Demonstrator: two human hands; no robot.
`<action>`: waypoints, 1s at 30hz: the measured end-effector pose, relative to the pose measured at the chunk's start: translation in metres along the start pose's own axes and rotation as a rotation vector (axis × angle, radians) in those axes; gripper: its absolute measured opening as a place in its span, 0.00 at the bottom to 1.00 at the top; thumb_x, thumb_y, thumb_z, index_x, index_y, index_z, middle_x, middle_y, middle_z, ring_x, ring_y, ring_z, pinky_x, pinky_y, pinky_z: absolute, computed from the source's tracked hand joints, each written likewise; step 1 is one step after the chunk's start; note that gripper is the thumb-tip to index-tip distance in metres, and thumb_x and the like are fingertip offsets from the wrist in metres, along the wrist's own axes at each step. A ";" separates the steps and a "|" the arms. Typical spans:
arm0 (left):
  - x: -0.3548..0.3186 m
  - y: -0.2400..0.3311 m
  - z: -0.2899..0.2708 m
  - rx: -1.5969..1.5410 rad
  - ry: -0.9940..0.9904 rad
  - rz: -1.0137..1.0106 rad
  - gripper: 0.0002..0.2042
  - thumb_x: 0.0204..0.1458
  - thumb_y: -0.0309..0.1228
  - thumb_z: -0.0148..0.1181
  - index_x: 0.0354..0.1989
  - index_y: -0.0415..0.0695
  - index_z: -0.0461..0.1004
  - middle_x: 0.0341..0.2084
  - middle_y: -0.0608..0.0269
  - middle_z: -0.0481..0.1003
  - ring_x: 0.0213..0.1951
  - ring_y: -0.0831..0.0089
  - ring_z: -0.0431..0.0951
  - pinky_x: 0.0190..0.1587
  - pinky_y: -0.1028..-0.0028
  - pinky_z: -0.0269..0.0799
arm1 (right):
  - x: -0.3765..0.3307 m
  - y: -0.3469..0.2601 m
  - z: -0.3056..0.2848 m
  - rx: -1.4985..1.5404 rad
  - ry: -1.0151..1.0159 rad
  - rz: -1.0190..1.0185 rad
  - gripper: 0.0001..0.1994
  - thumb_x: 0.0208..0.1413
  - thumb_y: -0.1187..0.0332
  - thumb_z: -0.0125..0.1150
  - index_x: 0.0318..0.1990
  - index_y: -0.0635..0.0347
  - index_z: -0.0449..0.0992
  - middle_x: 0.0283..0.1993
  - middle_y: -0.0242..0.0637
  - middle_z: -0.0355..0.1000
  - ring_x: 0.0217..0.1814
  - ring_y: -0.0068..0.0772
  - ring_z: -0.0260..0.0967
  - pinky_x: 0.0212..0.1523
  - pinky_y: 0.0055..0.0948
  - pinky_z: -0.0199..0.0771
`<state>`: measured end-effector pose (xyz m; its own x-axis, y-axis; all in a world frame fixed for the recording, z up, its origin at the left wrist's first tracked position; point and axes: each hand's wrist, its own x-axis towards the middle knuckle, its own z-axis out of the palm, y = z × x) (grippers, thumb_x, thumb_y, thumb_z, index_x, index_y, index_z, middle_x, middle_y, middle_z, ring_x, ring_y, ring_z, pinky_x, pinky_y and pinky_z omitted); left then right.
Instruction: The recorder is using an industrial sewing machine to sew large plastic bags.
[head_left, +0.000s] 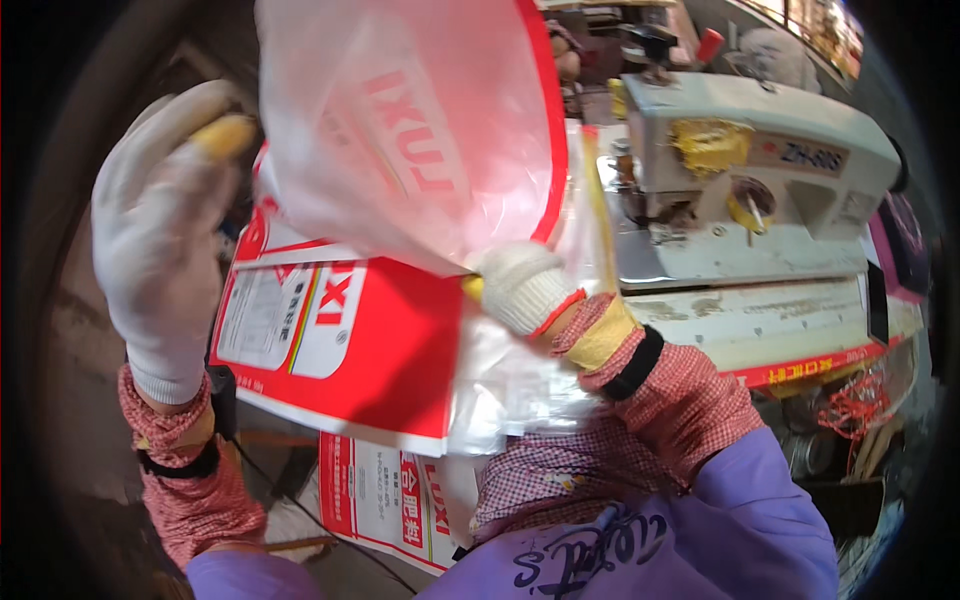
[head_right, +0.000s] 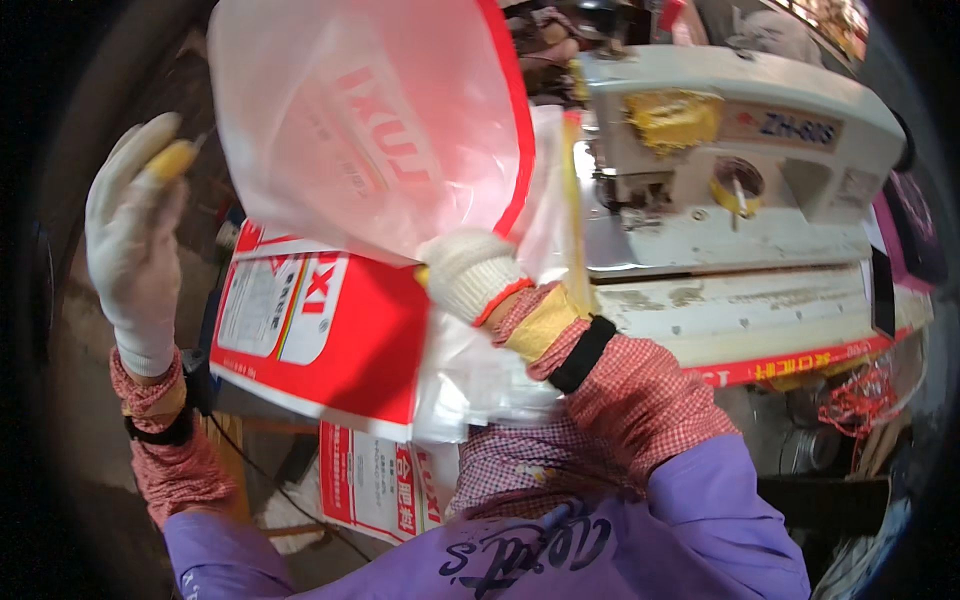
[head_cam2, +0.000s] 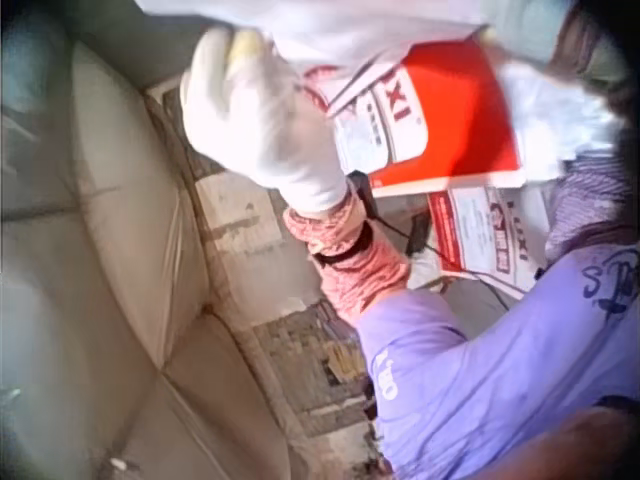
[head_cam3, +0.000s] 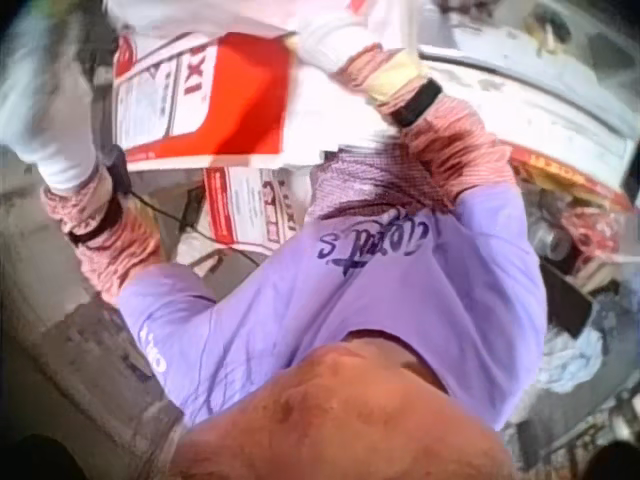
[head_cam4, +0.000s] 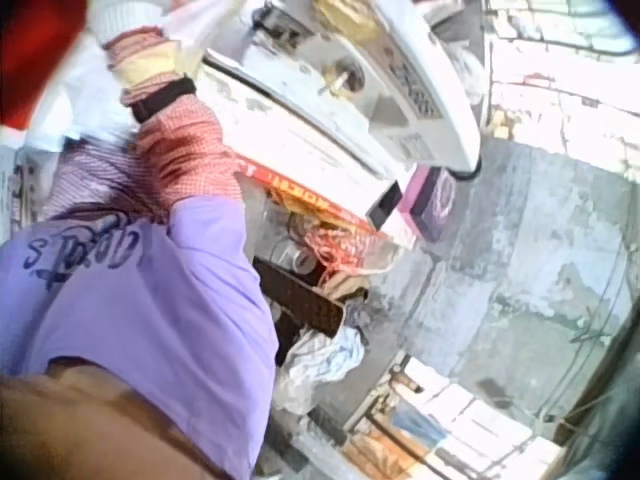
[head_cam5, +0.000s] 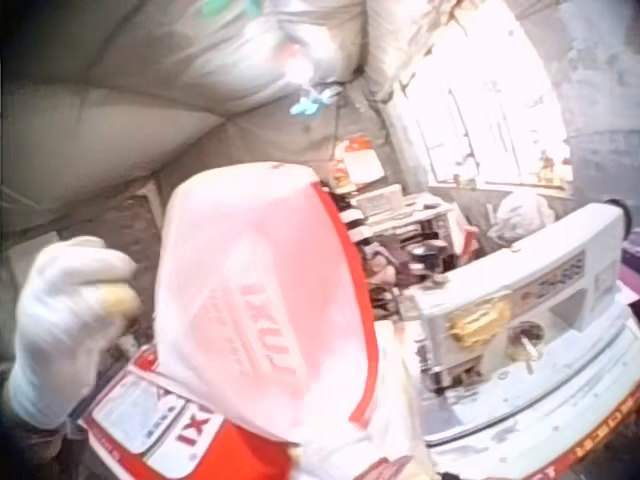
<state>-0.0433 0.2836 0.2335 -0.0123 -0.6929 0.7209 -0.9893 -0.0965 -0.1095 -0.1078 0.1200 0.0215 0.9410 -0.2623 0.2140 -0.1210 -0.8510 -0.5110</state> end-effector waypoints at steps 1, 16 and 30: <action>-0.014 -0.019 -0.011 0.226 0.094 0.321 0.11 0.52 0.19 0.47 0.44 0.37 0.69 0.41 0.59 0.70 0.42 0.74 0.71 0.45 0.79 0.66 | -0.003 -0.021 0.007 0.298 0.076 0.049 0.14 0.47 0.60 0.51 0.33 0.60 0.74 0.28 0.50 0.71 0.32 0.51 0.70 0.33 0.44 0.69; -0.269 -0.051 0.066 -0.991 -0.006 -1.525 0.12 0.52 0.33 0.48 0.37 0.36 0.69 0.27 0.61 0.74 0.31 0.72 0.74 0.30 0.71 0.70 | -0.106 -0.124 0.064 1.575 -0.090 0.708 0.09 0.51 0.65 0.56 0.29 0.63 0.73 0.19 0.29 0.64 0.19 0.21 0.62 0.17 0.23 0.60; -0.358 -0.125 0.029 -0.959 0.371 -1.540 0.23 0.54 0.43 0.47 0.46 0.31 0.67 0.37 0.53 0.74 0.38 0.69 0.74 0.41 0.74 0.69 | -0.128 -0.114 0.102 1.160 -0.623 0.155 0.18 0.51 0.64 0.54 0.46 0.68 0.68 0.40 0.41 0.70 0.39 0.25 0.66 0.41 0.22 0.64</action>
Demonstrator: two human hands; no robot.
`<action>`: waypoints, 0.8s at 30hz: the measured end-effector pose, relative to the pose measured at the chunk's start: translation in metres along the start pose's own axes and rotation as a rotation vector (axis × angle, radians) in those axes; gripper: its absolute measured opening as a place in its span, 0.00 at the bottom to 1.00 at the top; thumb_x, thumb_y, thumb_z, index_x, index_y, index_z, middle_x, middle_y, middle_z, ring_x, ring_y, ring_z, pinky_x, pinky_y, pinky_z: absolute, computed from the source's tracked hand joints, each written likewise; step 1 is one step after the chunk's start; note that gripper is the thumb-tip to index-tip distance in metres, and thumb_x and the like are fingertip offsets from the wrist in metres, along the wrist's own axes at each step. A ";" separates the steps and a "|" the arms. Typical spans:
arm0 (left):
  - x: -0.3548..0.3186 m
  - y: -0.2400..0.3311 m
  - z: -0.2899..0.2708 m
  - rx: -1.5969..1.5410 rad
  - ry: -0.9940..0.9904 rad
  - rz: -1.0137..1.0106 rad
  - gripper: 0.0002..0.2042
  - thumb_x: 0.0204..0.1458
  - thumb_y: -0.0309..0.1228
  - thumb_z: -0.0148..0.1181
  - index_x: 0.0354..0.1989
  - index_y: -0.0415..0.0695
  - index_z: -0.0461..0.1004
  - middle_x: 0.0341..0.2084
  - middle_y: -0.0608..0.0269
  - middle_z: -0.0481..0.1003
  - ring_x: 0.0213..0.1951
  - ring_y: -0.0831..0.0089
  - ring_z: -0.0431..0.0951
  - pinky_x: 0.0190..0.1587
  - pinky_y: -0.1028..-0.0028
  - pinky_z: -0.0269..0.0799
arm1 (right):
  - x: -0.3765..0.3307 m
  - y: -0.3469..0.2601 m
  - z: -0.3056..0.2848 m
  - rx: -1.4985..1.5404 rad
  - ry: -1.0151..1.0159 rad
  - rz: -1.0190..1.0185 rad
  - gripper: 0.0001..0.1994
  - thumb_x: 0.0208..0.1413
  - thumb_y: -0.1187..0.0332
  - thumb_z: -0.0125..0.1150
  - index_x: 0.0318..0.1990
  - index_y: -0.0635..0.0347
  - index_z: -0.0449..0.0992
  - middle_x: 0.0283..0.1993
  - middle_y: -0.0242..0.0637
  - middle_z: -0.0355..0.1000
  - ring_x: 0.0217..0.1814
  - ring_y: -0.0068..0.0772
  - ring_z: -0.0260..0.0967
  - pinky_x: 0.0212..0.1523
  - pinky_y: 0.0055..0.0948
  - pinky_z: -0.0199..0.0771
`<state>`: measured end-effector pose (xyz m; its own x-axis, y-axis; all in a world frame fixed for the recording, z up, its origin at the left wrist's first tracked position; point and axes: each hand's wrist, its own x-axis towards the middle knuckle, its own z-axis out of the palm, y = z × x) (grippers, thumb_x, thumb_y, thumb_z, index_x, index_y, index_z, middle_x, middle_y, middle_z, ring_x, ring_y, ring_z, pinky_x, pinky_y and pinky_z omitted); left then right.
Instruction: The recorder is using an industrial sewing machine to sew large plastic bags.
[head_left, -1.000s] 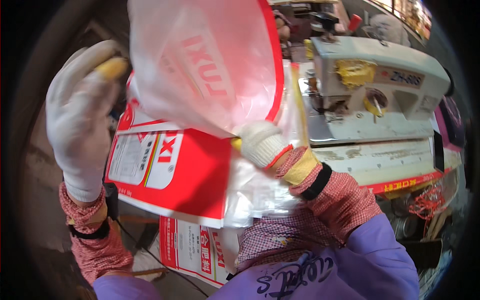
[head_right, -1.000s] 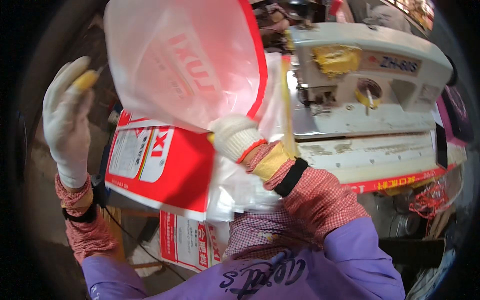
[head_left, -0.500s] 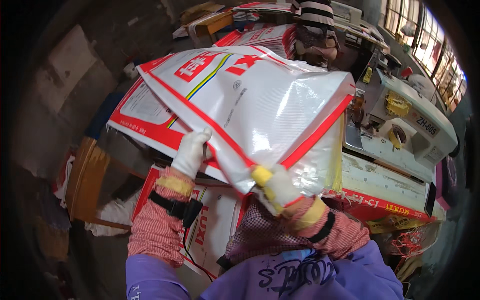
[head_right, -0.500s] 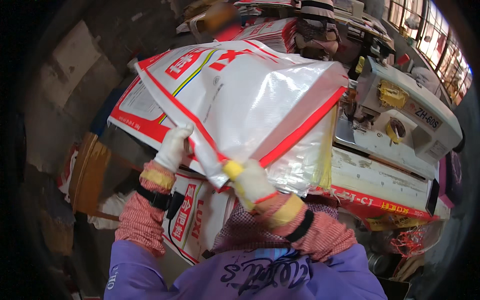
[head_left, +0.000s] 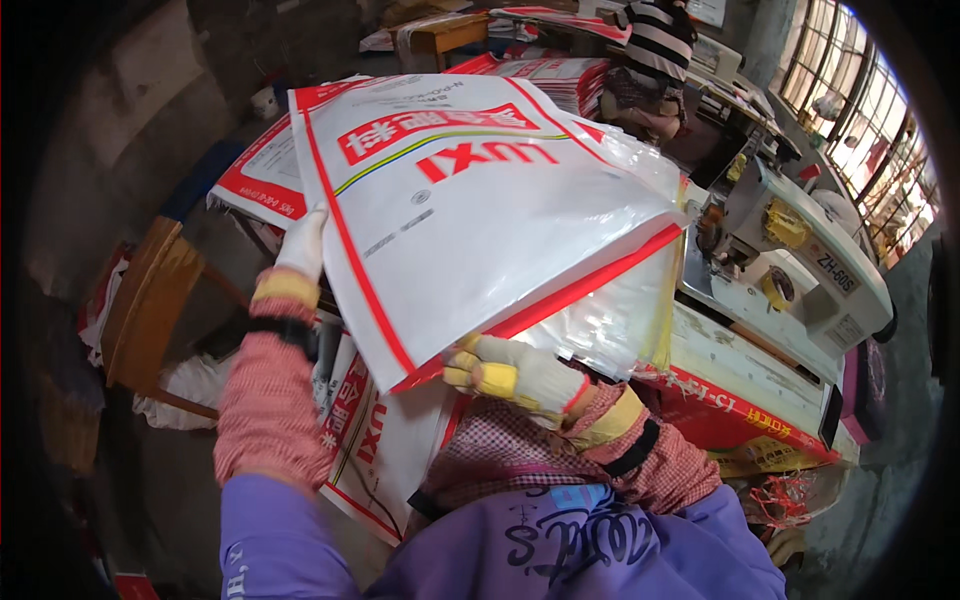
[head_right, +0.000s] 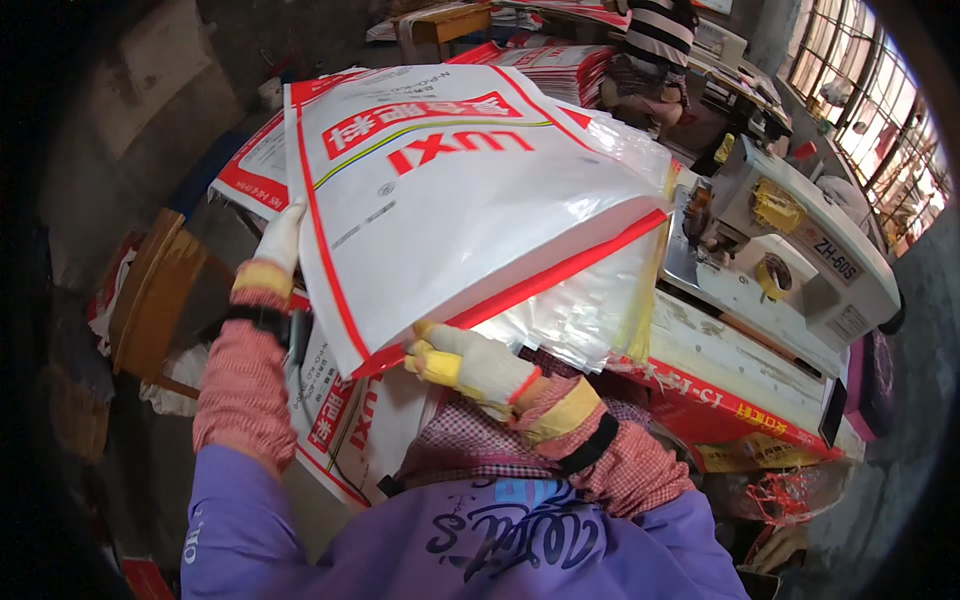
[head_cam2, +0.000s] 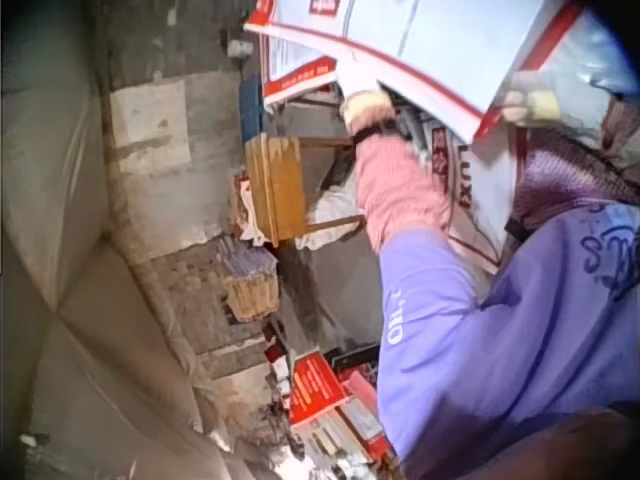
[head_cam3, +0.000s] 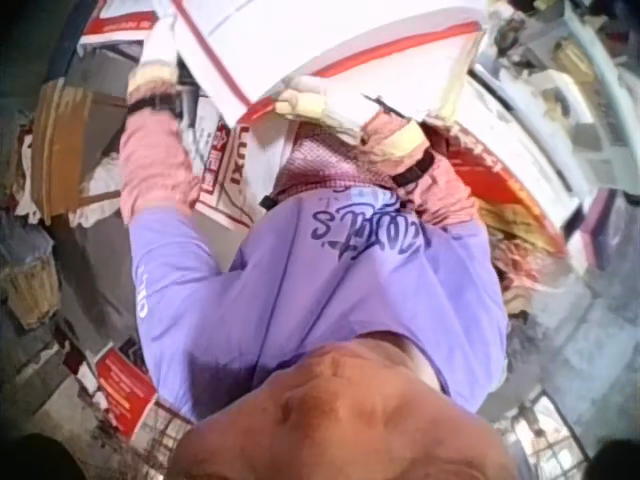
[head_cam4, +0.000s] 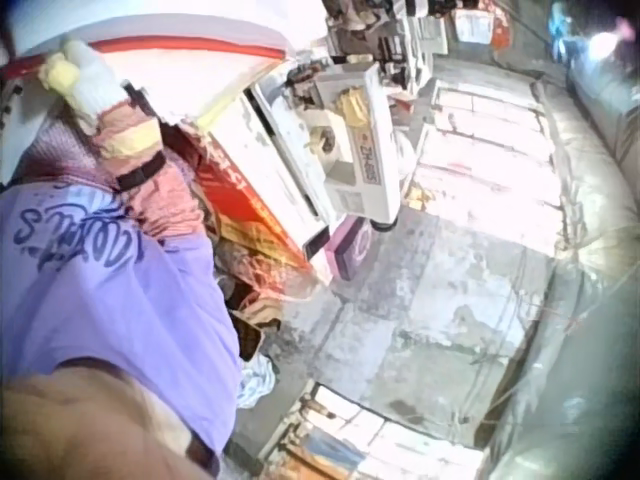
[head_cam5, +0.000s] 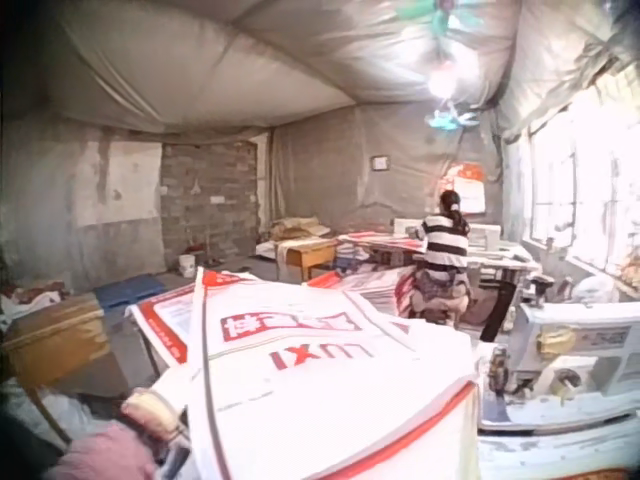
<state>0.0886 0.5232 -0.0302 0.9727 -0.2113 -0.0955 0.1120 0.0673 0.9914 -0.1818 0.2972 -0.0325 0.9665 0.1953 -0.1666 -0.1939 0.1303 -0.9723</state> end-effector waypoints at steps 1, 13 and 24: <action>-0.031 0.011 0.029 0.033 -0.107 0.002 0.24 0.54 0.44 0.46 0.48 0.32 0.66 0.39 0.54 0.73 0.40 0.70 0.74 0.43 0.74 0.68 | -0.004 0.017 -0.023 0.289 -0.143 -0.054 0.21 0.50 0.63 0.56 0.49 0.67 0.65 0.46 0.43 0.67 0.43 0.27 0.65 0.44 0.25 0.64; -0.159 -0.046 0.011 -0.140 -0.307 -0.136 0.22 0.59 0.40 0.40 0.49 0.31 0.63 0.42 0.56 0.71 0.41 0.75 0.73 0.46 0.78 0.68 | -0.033 -0.004 -0.221 0.678 0.443 -0.274 0.47 0.43 0.38 0.53 0.60 0.67 0.46 0.62 0.55 0.49 0.63 0.52 0.49 0.60 0.45 0.55; -0.184 -0.063 0.007 -0.165 -0.137 -0.143 0.15 0.53 0.39 0.52 0.37 0.39 0.72 0.29 0.68 0.73 0.28 0.82 0.70 0.34 0.80 0.67 | -0.011 0.005 -0.242 0.654 0.614 -0.236 0.45 0.44 0.39 0.54 0.59 0.69 0.50 0.62 0.49 0.50 0.63 0.50 0.51 0.59 0.48 0.56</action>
<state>-0.0989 0.5508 -0.0746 0.9095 -0.3593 -0.2093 0.2887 0.1836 0.9396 -0.1524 0.0608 -0.0754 0.8763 -0.4311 -0.2152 0.1435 0.6599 -0.7375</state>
